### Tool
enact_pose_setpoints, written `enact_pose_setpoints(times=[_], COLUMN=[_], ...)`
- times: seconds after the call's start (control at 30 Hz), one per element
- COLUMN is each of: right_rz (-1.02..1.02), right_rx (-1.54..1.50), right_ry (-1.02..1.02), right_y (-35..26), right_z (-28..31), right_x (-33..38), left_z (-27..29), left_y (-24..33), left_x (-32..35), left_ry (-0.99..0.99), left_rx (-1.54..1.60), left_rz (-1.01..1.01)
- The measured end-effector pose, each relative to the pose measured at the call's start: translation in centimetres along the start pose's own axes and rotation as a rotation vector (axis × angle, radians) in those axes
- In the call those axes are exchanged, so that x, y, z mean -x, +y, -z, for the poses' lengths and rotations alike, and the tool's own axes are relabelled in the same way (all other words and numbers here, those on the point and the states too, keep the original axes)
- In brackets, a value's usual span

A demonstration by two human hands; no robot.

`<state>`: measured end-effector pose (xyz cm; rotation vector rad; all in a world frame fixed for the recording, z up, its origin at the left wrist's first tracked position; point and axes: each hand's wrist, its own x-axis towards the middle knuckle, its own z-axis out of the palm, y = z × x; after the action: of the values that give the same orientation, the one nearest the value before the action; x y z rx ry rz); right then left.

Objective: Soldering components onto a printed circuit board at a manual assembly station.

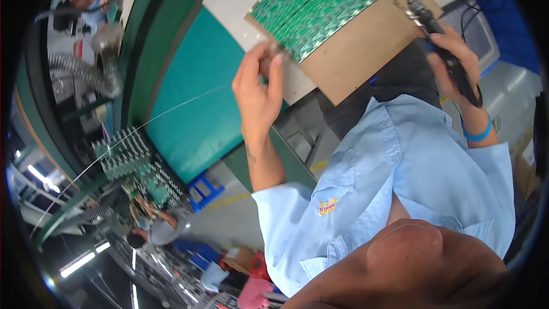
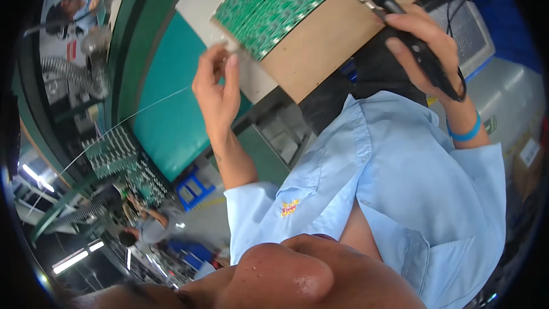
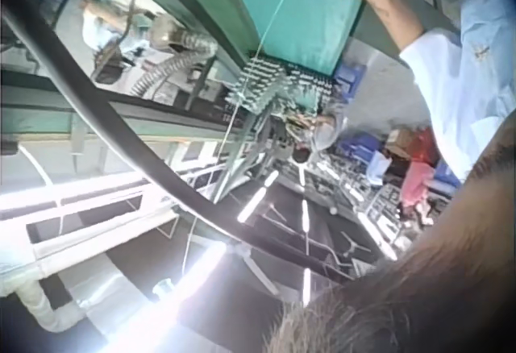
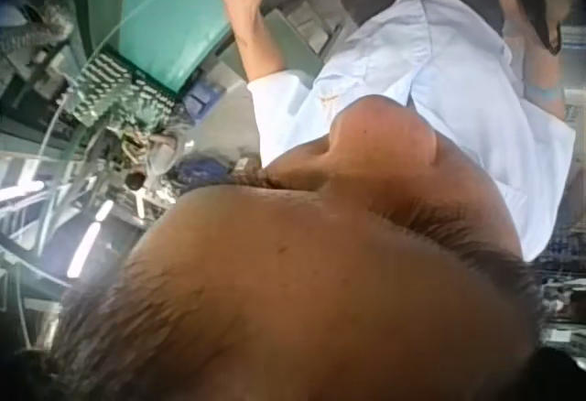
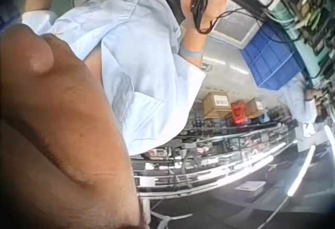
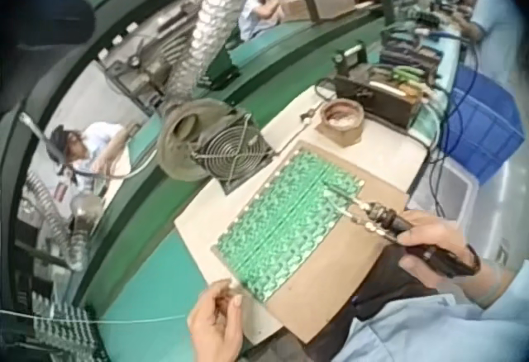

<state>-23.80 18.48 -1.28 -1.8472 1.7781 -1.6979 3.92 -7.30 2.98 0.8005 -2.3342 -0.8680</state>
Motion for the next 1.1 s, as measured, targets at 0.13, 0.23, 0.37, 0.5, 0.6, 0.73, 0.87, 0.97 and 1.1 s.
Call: enact_pose_setpoints(times=[0.13,0.23,0.37,0.5,0.6,0.73,0.87,0.97,1.1], right_rz=[-0.237,-0.268,-0.159,-0.071,-0.062,-0.097,-0.101,-0.041,-0.126], right_rx=[-0.056,-0.093,-0.084,-0.024,0.005,0.017,0.032,0.048,-0.242], right_ry=[0.025,0.034,-0.075,-0.217,-0.226,-0.224,-0.187,-0.106,-0.067], right_y=[-3.7,-5.3,-5.7,-6.7,-6.9,-7.0,-6.5,-6.0,-4.4], right_z=[-1.2,-1.8,-2.3,-2.8,-3.0,-2.8,-2.9,-3.8,-3.8], right_x=[-0.3,-0.9,-2.8,-4.1,-4.1,-4.1,-4.1,-4.3,-1.9], left_z=[-0.3,-0.1,0.0,0.1,0.1,0.0,-0.2,-0.2,0.0], left_y=[0.2,0.4,-0.1,-0.2,-0.3,-0.7,-1.1,-1.7,-3.5], left_x=[0.1,-0.5,-1.3,-2.1,-2.6,-3.1,-3.5,-3.8,-4.6], left_ry=[0.069,-0.031,-0.086,-0.126,-0.171,-0.175,-0.106,-0.031,0.084], left_rx=[0.274,0.084,0.009,0.006,0.01,-0.015,-0.052,-0.086,-0.14], left_rz=[0.163,0.053,-0.101,-0.219,-0.197,-0.261,-0.215,-0.152,-0.09])
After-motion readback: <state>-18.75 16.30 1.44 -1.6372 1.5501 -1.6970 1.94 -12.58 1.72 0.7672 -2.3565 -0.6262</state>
